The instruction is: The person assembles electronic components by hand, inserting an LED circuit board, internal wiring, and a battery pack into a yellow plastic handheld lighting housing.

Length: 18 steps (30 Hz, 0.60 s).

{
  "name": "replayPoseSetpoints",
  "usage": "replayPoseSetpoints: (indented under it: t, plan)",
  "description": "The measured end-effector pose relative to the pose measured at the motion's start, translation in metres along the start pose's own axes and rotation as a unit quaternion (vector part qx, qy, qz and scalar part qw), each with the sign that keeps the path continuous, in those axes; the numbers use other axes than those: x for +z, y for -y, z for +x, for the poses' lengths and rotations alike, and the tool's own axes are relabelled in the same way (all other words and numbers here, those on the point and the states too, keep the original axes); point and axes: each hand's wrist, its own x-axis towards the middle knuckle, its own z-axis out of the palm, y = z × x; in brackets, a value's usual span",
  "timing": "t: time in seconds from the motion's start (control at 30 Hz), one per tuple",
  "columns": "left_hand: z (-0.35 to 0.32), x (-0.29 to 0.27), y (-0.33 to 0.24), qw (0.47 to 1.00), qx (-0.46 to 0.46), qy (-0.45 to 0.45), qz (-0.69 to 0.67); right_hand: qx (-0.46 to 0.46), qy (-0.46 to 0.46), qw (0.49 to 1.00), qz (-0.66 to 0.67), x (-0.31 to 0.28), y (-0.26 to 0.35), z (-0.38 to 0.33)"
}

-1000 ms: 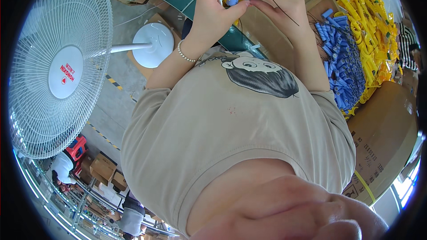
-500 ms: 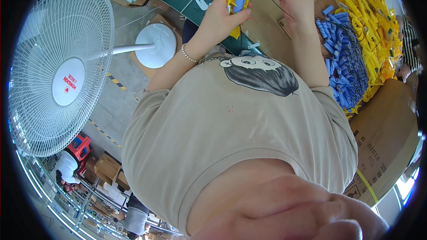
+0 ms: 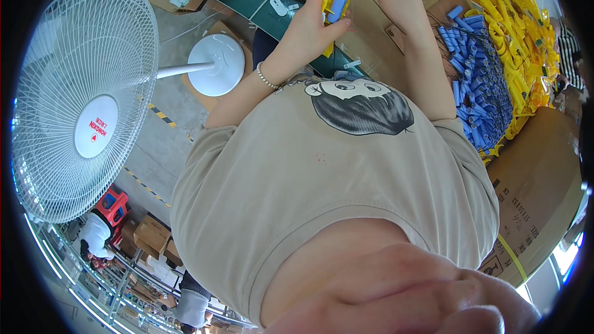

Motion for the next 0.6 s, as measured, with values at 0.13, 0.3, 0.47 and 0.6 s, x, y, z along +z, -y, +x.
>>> replayPoseSetpoints:
  t: [0.13,0.3,0.47,0.6]
  plan:
    - [-0.003,-0.003,-0.009,1.0,-0.01,0.024,-0.001,0.041,-0.007,0.99,-0.134,-0.001,0.006,0.002]
    - [-0.004,-0.02,-0.02,0.992,-0.055,0.098,-0.051,-0.047,0.119,0.99,-0.059,-0.006,-0.007,0.012]
    - [-0.008,-0.031,0.001,0.934,-0.054,0.159,-0.316,-0.047,0.295,0.946,0.123,-0.039,-0.031,0.044]
    - [-0.017,-0.024,0.036,0.915,0.026,-0.127,-0.382,0.085,-0.039,0.947,0.306,-0.069,-0.045,0.098]
